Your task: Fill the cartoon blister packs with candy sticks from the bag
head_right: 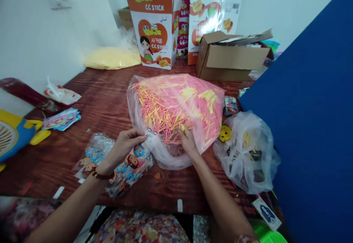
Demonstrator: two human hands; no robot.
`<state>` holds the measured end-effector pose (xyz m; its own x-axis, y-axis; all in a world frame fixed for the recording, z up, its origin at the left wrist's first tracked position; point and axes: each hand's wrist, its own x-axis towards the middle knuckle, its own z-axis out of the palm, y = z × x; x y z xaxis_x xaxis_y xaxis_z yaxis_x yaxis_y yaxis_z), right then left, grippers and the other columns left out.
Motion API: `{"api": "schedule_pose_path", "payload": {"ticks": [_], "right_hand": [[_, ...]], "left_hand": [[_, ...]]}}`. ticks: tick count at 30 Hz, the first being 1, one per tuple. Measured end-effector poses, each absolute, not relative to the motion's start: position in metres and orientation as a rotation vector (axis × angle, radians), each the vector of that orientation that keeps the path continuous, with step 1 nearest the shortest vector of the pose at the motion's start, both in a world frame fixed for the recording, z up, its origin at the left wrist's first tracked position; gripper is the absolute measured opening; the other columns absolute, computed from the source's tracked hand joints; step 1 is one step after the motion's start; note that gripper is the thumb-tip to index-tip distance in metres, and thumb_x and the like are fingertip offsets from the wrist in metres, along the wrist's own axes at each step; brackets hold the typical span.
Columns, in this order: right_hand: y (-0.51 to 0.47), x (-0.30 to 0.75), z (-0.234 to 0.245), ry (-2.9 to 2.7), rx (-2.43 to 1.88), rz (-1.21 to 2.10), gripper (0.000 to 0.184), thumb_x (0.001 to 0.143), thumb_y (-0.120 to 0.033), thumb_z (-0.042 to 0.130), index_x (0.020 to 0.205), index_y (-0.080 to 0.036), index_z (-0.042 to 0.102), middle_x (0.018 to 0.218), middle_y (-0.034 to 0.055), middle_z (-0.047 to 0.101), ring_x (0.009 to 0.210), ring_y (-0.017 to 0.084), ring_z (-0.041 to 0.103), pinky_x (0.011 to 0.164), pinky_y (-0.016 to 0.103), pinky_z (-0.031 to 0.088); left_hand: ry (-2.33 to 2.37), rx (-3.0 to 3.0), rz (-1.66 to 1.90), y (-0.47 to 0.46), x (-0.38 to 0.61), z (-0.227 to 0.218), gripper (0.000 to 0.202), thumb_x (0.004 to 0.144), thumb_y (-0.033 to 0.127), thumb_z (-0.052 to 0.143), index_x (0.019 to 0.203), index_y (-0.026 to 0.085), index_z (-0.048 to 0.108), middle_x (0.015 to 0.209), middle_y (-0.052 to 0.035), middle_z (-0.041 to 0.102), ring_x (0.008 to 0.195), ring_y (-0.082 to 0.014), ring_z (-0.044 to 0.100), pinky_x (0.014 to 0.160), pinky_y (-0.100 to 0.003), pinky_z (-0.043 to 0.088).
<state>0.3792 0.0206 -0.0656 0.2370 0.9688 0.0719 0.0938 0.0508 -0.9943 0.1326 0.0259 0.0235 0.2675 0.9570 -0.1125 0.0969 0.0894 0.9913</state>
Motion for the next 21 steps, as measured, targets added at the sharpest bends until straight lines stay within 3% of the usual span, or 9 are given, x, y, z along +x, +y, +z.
{"api": "schedule_pose_path", "payload": {"ticks": [7, 13, 21], "right_hand": [[0.008, 0.346, 0.012, -1.531, -1.133, 1.034, 0.015, 0.091, -0.038, 0.056, 0.089, -0.023, 0.059, 0.082, 0.0007, 0.063, 0.079, 0.018, 0.056, 0.074, 0.03, 0.044], [0.011, 0.336, 0.02, -1.86, -1.18, 0.792, 0.013, 0.09, -0.025, 0.049, 0.077, -0.025, 0.046, 0.068, -0.0021, 0.053, 0.061, 0.015, 0.046, 0.058, 0.027, 0.032], [0.008, 0.339, 0.035, -1.908, -1.19, 0.865, 0.014, 0.093, -0.027, 0.049, 0.08, -0.024, 0.047, 0.069, -0.0028, 0.055, 0.063, 0.015, 0.047, 0.06, 0.027, 0.031]], "left_hand": [[1.047, 1.342, 0.783, 0.03, 0.144, 0.022, 0.022, 0.068, 0.035, 0.075, 0.067, 0.014, 0.069, 0.061, 0.0001, 0.059, 0.056, -0.0092, 0.046, 0.054, -0.022, 0.036], [1.022, 1.42, 0.711, 0.03, 0.139, 0.026, 0.023, 0.071, 0.035, 0.072, 0.065, 0.014, 0.068, 0.06, 0.0004, 0.057, 0.055, -0.0088, 0.044, 0.05, -0.021, 0.033], [1.027, 1.499, 0.714, 0.027, 0.136, 0.022, 0.027, 0.077, 0.036, 0.067, 0.062, 0.014, 0.062, 0.054, 0.0035, 0.047, 0.052, -0.0075, 0.037, 0.051, -0.022, 0.028]]}}
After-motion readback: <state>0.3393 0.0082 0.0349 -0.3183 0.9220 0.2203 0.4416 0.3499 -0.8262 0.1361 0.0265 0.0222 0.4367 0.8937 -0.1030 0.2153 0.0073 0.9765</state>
